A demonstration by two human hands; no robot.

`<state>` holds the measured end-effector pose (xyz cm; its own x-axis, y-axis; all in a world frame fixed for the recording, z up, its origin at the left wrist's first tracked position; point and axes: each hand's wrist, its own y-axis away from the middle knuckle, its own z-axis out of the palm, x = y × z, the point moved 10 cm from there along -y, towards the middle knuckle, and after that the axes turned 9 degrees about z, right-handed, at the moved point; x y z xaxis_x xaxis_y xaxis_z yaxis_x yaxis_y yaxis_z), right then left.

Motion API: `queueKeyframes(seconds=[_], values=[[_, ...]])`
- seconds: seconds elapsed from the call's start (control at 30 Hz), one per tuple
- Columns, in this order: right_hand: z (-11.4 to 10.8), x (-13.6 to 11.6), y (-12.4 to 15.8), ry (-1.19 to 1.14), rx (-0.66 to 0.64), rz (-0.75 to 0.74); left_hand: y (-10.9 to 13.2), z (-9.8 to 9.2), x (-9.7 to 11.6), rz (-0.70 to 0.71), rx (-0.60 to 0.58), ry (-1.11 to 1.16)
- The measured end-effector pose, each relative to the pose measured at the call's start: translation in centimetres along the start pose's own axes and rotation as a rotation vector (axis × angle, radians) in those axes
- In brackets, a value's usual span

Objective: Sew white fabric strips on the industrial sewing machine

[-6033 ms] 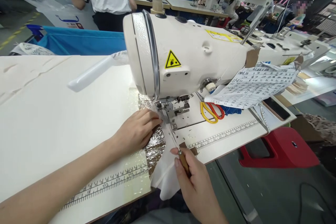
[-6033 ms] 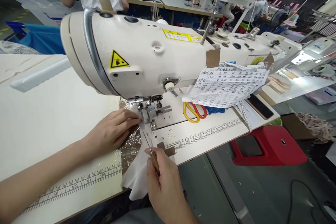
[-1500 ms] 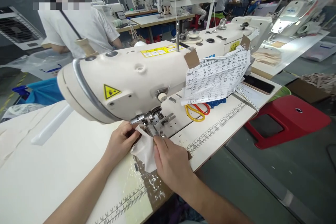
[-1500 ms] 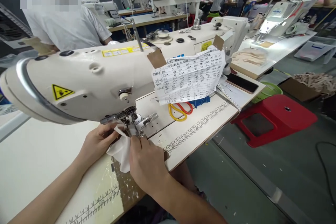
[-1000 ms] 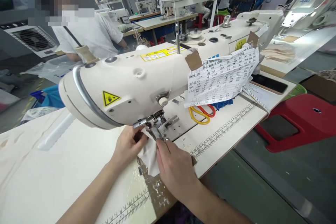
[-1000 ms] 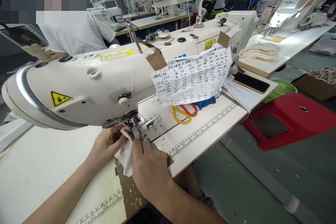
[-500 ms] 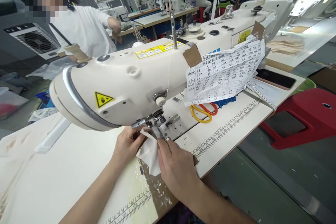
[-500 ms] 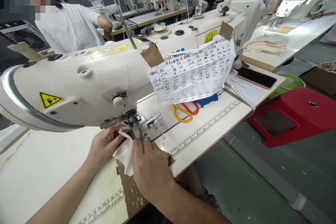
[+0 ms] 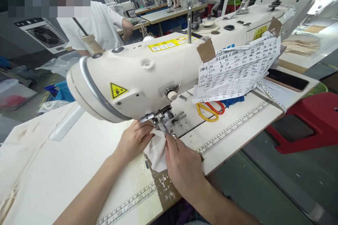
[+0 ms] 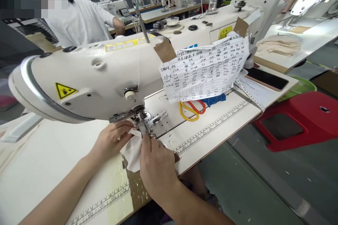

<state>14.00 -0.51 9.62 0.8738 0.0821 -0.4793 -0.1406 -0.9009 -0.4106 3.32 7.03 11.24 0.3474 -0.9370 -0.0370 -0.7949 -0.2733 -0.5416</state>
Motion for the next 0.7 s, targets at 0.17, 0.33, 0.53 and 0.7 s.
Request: queueKeyframes(seconds=[0.17, 0.33, 0.53, 0.7], values=[[-2.3, 1.0, 5.0, -0.357, -0.105, 0.005, -0.4, -0.1, 0.5, -0.035, -0.123, 0.114], [-0.9, 3.7, 9.7, -0.481, -0.410, 0.188, -0.8, 0.1, 2.3, -0.036, -0.200, -0.037], [-1.6, 3.3, 8.8, -0.357, -0.387, 0.029, 0.2, 0.9, 3.5, -0.150, -0.168, -0.166], [-2.8, 2.2, 7.7, -0.273, -0.276, -0.077, 1.0, 0.7, 3.8, -0.129, -0.135, -0.114]])
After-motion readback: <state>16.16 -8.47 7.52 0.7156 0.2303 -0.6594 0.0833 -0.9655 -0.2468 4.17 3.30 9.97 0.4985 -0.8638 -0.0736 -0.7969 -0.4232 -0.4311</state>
